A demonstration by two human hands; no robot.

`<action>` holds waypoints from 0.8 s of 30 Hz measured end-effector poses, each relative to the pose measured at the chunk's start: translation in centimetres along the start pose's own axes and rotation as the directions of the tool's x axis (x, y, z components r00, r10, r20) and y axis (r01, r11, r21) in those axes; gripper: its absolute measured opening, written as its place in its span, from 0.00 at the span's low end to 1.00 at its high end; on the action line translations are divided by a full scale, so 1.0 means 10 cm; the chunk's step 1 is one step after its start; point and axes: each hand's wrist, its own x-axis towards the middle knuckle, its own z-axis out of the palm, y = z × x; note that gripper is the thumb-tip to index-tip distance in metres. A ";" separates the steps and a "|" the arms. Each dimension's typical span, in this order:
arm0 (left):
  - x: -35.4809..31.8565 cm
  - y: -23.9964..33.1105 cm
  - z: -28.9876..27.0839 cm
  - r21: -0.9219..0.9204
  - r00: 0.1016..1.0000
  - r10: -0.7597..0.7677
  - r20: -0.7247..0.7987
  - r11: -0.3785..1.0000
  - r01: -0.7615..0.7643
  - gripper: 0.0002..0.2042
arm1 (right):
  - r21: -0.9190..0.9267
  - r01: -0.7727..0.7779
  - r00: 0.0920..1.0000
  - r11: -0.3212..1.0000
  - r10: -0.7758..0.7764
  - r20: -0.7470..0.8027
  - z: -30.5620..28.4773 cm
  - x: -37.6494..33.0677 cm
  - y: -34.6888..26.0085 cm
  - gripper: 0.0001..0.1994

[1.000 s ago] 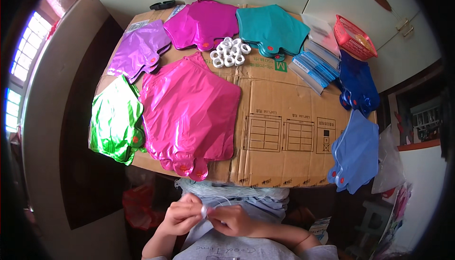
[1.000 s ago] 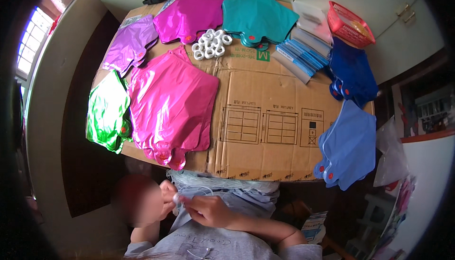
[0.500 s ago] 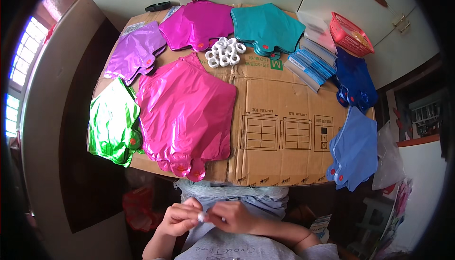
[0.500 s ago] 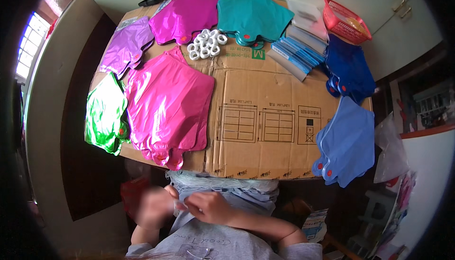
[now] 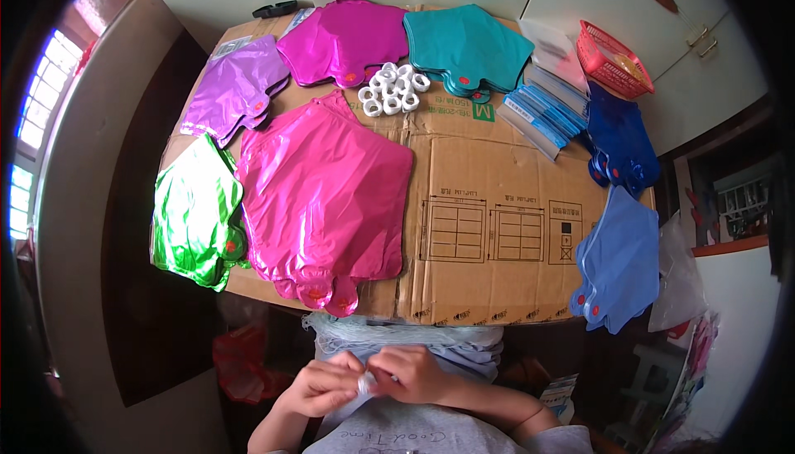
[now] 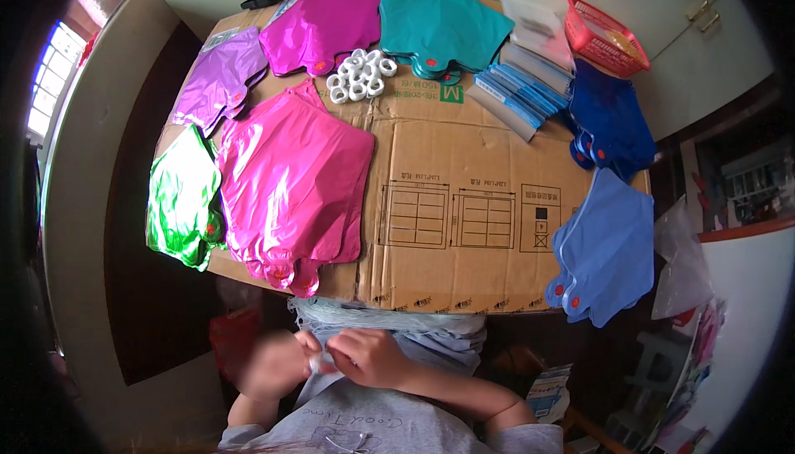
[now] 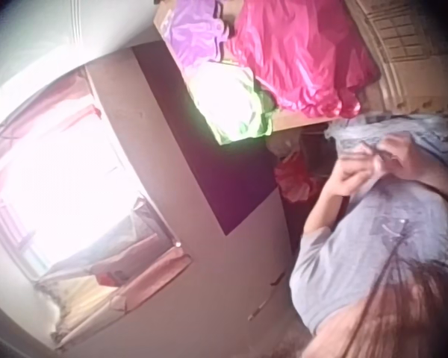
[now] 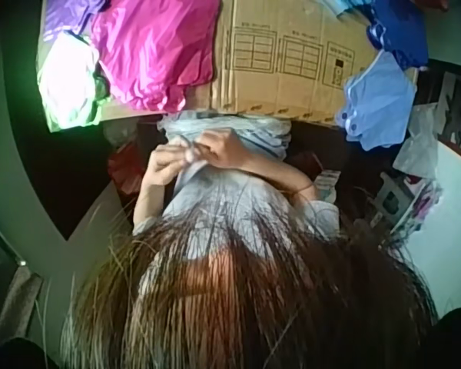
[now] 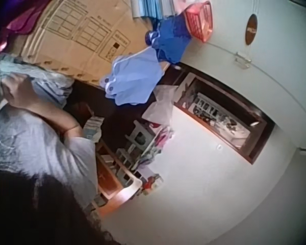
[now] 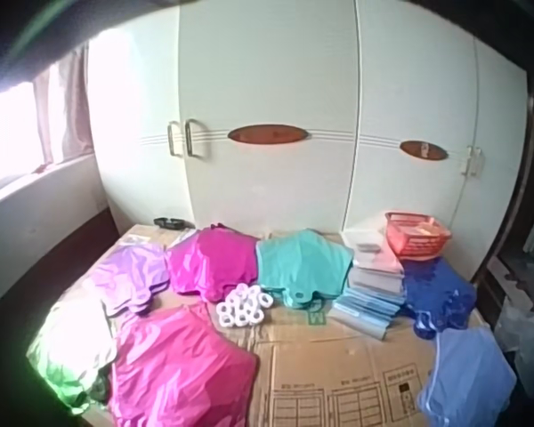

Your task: Threading plastic connectors and attaching them to foil balloons for decoration prep.

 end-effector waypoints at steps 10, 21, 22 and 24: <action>-0.02 -0.12 -0.13 -0.074 0.929 -0.327 0.171 0.936 0.343 0.03 | -0.036 0.061 0.997 0.997 -0.063 -0.033 0.06 -0.06 0.33 0.04; -0.49 -0.30 -0.97 -0.678 0.570 -0.432 -0.699 0.655 -0.334 0.07 | -0.521 -0.124 0.989 0.845 0.148 0.005 -0.23 -0.68 0.89 0.13; -0.58 -0.21 -1.10 -0.617 0.586 -0.359 -0.726 0.717 -0.326 0.07 | -0.547 -0.116 0.990 0.829 0.144 0.007 -0.26 -0.74 0.95 0.15; -0.82 -0.09 -1.41 -0.489 0.518 -0.300 -0.801 0.828 -0.276 0.07 | -0.602 -0.098 0.991 0.792 0.135 0.016 -0.30 -0.88 1.10 0.18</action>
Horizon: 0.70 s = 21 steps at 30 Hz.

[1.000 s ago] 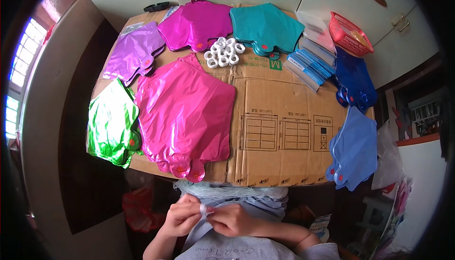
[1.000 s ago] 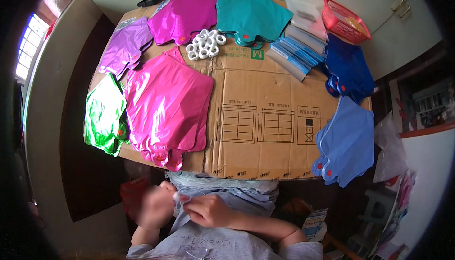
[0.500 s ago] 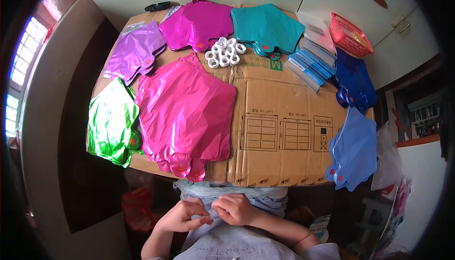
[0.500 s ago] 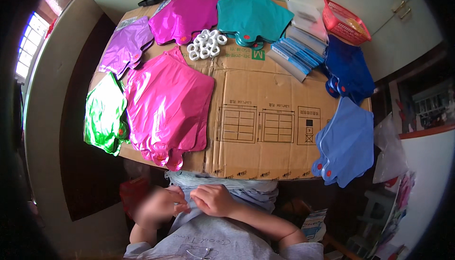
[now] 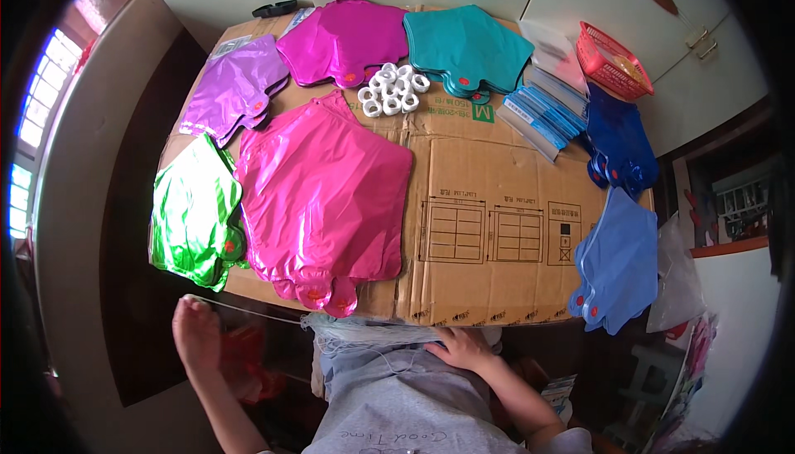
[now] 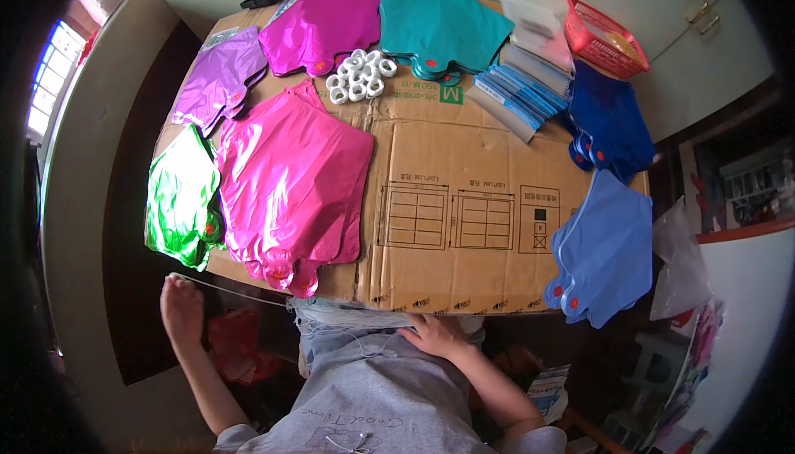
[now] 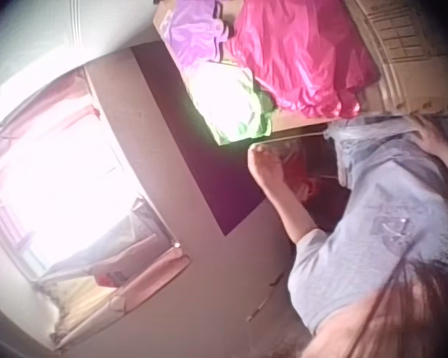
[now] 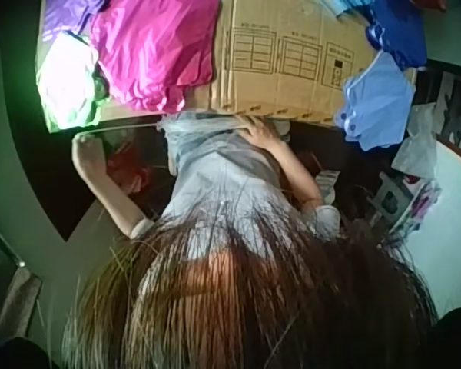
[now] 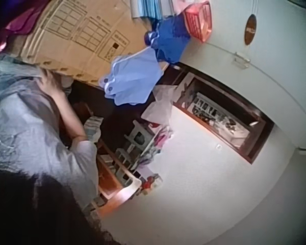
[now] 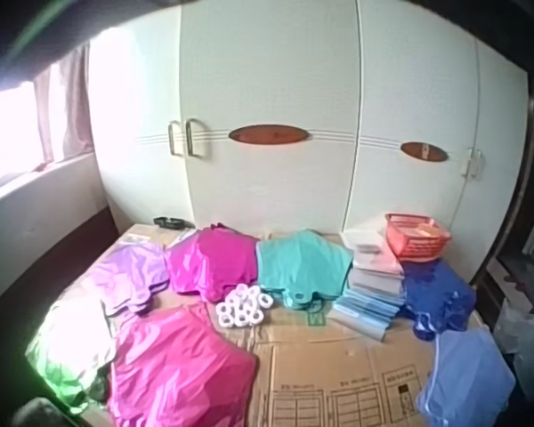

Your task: Threading plastic connectors and attaching them to foil balloons for decoration prep.

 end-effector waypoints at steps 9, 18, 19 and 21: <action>-0.58 0.15 0.91 0.741 0.968 -0.191 0.164 0.671 0.007 0.06 | 0.349 0.158 0.987 0.924 -0.151 -0.046 -0.18 0.44 -0.49 0.23; -0.73 -0.45 1.05 0.470 0.705 -0.423 0.570 0.871 0.143 0.10 | 0.700 0.375 0.926 0.608 -0.277 -0.255 -0.04 0.95 -1.15 0.11; -0.77 -0.52 1.06 0.348 0.800 -0.306 0.517 0.928 0.130 0.10 | 0.814 0.215 0.976 0.540 -0.134 -0.169 -0.11 0.94 -1.19 0.06; -0.77 -0.63 1.14 0.223 0.898 -0.101 0.428 0.975 0.003 0.11 | 0.698 0.192 0.981 0.690 -0.141 -0.130 -0.17 0.87 -1.16 0.06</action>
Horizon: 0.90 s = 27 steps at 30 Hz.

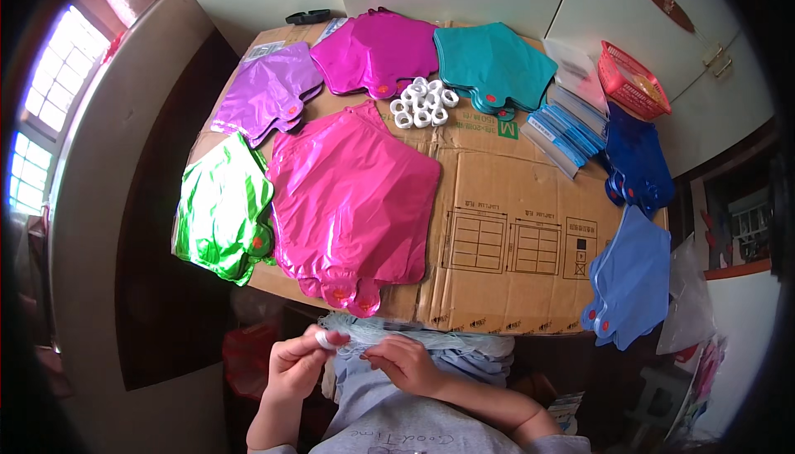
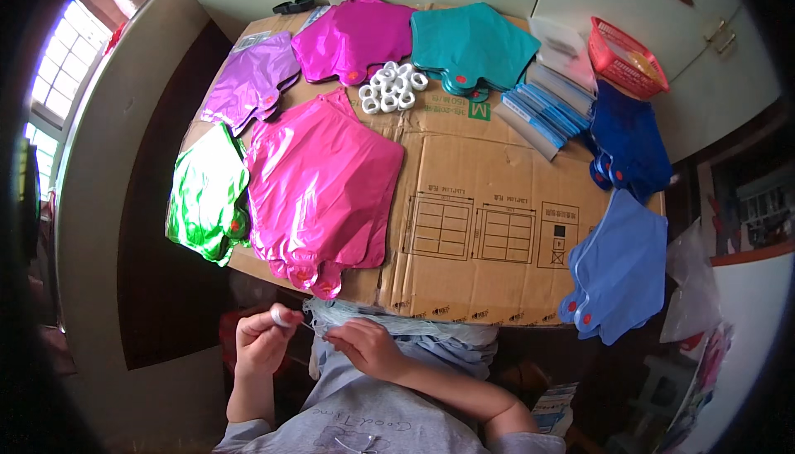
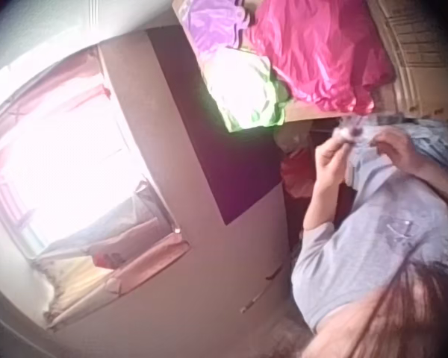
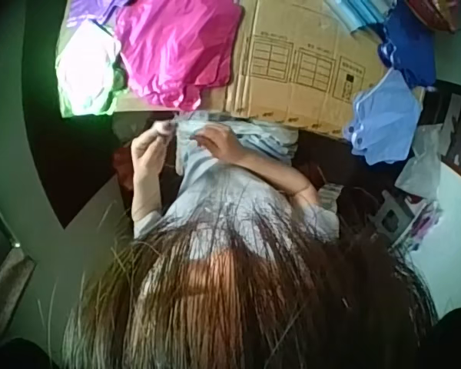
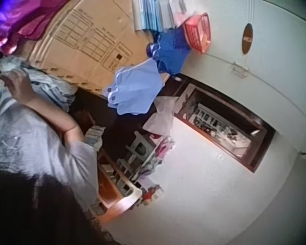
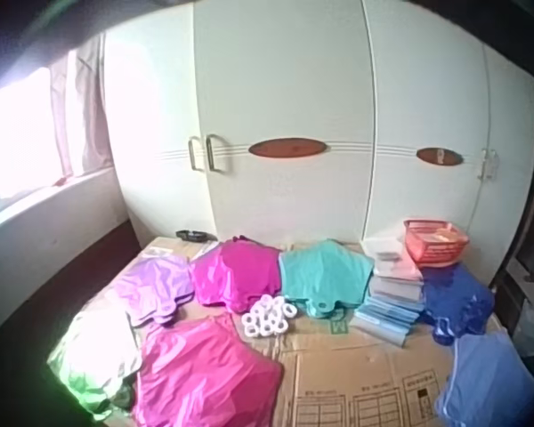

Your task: Threading plastic connectors and attaching them to foil balloons for decoration prep.

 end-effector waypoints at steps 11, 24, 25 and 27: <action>0.18 -0.04 -0.03 0.570 0.802 -0.082 0.592 0.746 -0.344 0.13 | -0.062 -0.059 0.998 0.996 0.061 0.016 -0.39 0.07 -0.22 0.03; 0.10 -0.16 0.04 0.351 0.923 0.007 0.386 0.924 -0.154 0.13 | -0.270 0.067 0.998 0.961 -0.068 0.005 -0.20 -0.07 -0.30 0.07; 0.10 -0.17 0.06 0.477 0.907 0.011 0.421 0.848 -0.232 0.13 | -0.267 0.093 0.996 0.959 -0.088 0.029 -0.18 -0.08 -0.33 0.07; 0.13 -0.19 0.10 0.678 0.872 -0.003 0.489 0.630 -0.378 0.12 | -0.314 0.072 0.996 0.947 -0.087 -0.035 -0.29 -0.07 -0.40 0.06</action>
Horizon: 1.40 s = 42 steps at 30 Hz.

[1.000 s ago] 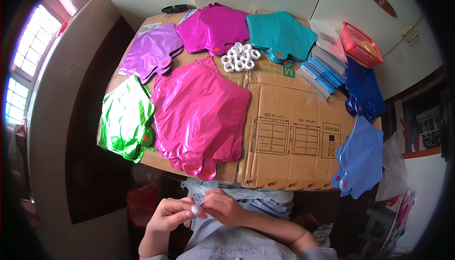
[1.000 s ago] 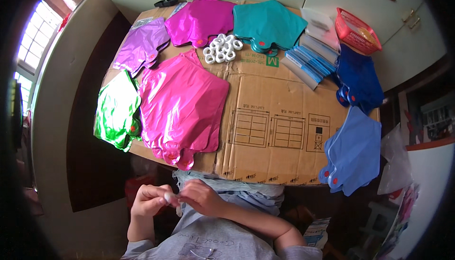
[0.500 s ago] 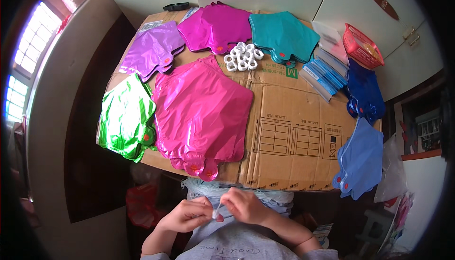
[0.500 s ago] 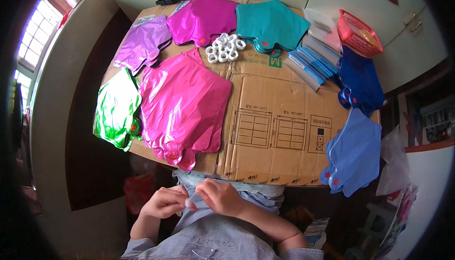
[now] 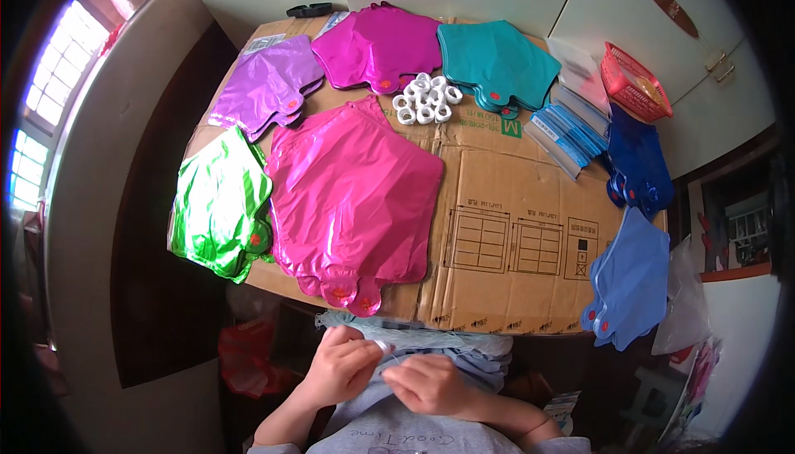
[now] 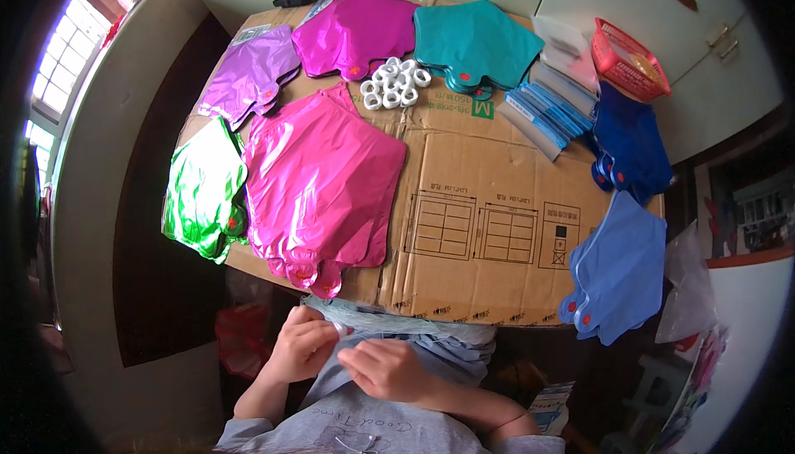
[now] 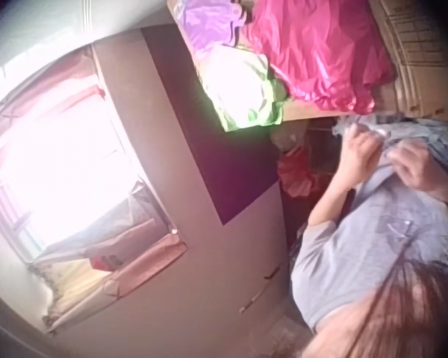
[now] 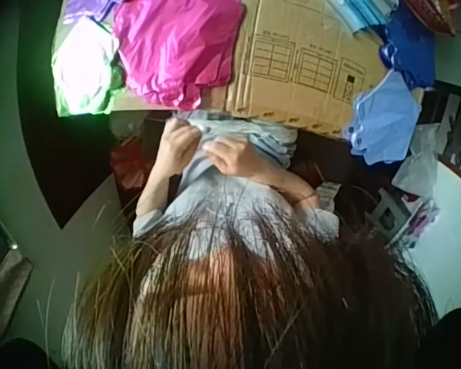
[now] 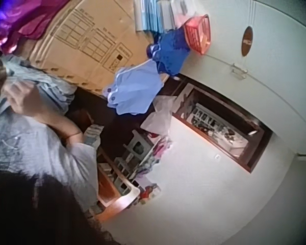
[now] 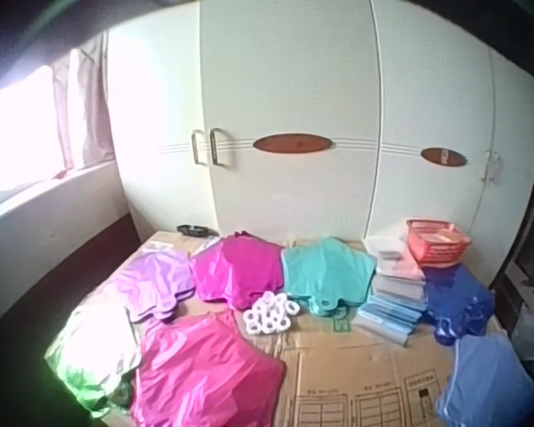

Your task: Threading plastic connectors and attaching them to foil balloons for decoration prep.

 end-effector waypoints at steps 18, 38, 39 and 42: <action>0.02 -0.02 0.18 -0.707 0.963 -0.258 -0.071 0.695 0.134 0.09 | -0.026 -0.048 0.996 0.999 0.046 -0.081 -0.04 0.08 0.11 0.08; 0.12 -0.02 0.19 -0.268 0.958 -0.270 0.092 0.920 0.285 0.05 | 0.048 -0.054 0.986 0.997 0.061 -0.157 -0.21 0.17 0.25 0.09; 0.12 -0.04 0.19 -0.365 0.957 -0.269 0.111 0.884 0.291 0.04 | 0.076 -0.052 0.982 0.996 0.065 -0.179 -0.21 0.19 0.24 0.10; 0.10 -0.10 0.22 -0.619 0.943 -0.279 0.181 0.713 0.329 0.07 | 0.050 0.044 0.983 0.998 -0.034 -0.179 -0.25 0.19 0.26 0.10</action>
